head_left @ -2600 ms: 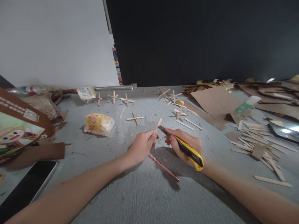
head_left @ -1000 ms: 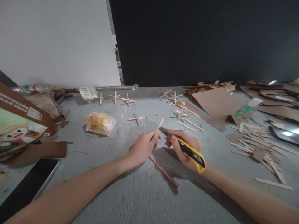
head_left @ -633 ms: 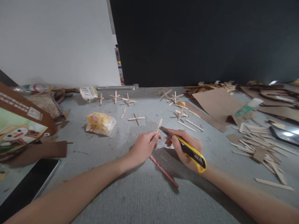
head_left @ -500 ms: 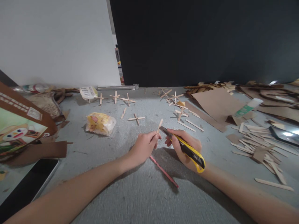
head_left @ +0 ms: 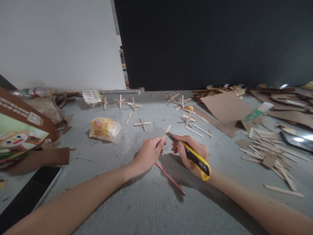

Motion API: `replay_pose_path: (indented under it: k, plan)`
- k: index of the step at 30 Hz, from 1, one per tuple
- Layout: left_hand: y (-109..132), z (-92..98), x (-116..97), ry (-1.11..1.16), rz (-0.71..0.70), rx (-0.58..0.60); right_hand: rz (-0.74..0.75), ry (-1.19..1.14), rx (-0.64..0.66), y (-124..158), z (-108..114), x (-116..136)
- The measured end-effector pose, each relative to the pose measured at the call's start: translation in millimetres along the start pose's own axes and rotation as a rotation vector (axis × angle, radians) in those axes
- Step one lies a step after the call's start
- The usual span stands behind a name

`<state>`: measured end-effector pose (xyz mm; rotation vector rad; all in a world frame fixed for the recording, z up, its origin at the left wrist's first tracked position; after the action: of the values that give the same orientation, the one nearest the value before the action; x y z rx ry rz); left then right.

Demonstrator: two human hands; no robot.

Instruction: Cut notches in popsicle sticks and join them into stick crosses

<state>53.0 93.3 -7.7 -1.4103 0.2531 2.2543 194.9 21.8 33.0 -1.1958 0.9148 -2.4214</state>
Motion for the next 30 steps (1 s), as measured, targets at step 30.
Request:
replay_pose_path:
  k: [30]
  plan:
    - [-0.3, -0.3, 3.2, 0.052, 0.032, -0.029, -0.16, -0.116, -0.011, 1.4, -6.9, -4.7]
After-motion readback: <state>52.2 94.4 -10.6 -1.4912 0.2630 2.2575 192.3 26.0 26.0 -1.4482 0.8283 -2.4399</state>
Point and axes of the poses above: each hand's wrist, its own y-axis away from the middle knuckle, its own z-axis out of the back of the hand, x = y × z, the point moved 9 cm from there along -y, towards the middle knuckle, and after that the axes turned 4 degrees about y, right-handed, at the moved point
